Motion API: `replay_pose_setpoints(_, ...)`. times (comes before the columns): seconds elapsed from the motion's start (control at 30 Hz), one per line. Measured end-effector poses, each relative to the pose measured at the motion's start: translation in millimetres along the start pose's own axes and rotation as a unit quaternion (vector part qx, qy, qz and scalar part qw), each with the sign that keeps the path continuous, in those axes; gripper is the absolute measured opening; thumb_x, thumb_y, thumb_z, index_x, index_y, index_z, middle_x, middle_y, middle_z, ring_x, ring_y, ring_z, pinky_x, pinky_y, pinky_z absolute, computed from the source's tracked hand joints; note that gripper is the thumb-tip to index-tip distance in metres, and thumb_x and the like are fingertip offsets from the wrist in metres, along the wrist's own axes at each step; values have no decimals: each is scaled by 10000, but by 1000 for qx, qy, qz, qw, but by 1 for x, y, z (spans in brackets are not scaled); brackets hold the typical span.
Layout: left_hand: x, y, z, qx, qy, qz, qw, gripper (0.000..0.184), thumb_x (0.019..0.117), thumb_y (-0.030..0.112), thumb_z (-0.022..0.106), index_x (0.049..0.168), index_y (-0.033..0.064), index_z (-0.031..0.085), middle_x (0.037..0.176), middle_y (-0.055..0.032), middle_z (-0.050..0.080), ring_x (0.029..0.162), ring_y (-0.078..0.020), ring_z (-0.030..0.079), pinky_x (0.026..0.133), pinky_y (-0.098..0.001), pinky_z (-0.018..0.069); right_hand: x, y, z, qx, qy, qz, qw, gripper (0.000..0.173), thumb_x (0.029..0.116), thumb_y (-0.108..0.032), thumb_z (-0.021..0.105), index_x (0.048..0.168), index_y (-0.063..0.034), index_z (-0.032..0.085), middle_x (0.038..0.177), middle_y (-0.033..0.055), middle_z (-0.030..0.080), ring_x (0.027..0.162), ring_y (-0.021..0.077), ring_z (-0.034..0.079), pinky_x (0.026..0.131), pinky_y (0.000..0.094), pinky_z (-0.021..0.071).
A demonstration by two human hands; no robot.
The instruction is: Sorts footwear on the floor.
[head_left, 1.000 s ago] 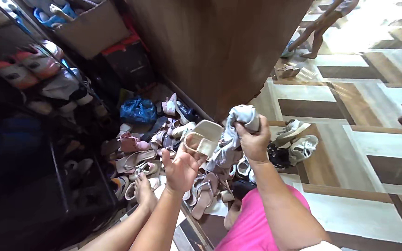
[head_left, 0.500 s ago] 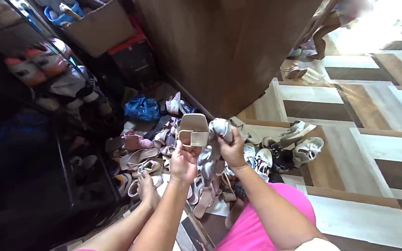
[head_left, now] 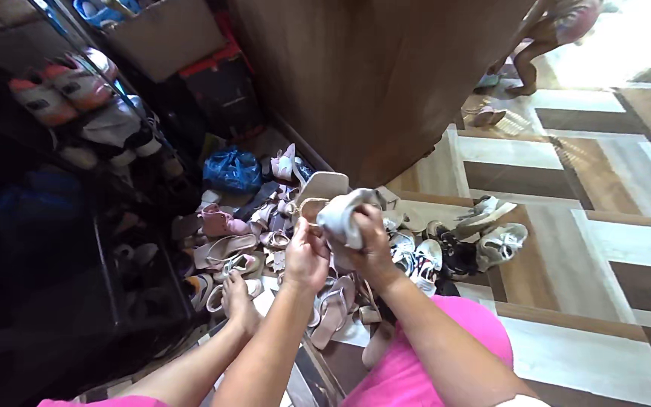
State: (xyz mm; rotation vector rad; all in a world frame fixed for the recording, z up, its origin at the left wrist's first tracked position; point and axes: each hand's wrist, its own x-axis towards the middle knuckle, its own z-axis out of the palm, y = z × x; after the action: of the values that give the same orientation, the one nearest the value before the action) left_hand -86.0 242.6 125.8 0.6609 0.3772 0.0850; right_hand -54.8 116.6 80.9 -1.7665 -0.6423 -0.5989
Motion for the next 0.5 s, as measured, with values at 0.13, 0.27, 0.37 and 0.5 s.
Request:
replay_pose_setpoints(0.13,2,-4,-2,1,29,-22,999,433,1134,326,196,1191,76,545,913,-73,676,835,-188,686,832,-364,575,2,8,4,27,28,147,988,414,850,-43,720,1241,73,646,1233,260,608,1140,300,624,955,446,541)
replay_pose_setpoints(0.27,0,-1,-3,-39,32,-18,999,409,1136,330,206,1313,92,488,1046,-117,677,917,-245,704,874,-408,584,6,7,-7,97,82,173,977,428,915,7,672,1326,50,561,1199,134,663,1105,135,662,976,353,567)
replay_pose_setpoints(0.37,0,-7,0,15,21,-18,1000,376,1133,321,227,1242,126,529,957,-42,682,858,-142,691,786,-310,587,6,-7,-6,91,-17,54,994,380,849,-33,728,1216,30,652,1260,182,646,1191,211,631,1016,396,543)
replay_pose_setpoints(0.5,-3,-16,-8,116,-17,-10,993,325,1131,233,250,1260,112,523,1020,-30,672,950,-133,671,872,-329,563,7,-2,-7,-35,-110,43,992,566,805,-166,799,1288,82,636,1411,336,538,1281,407,593,1029,511,527)
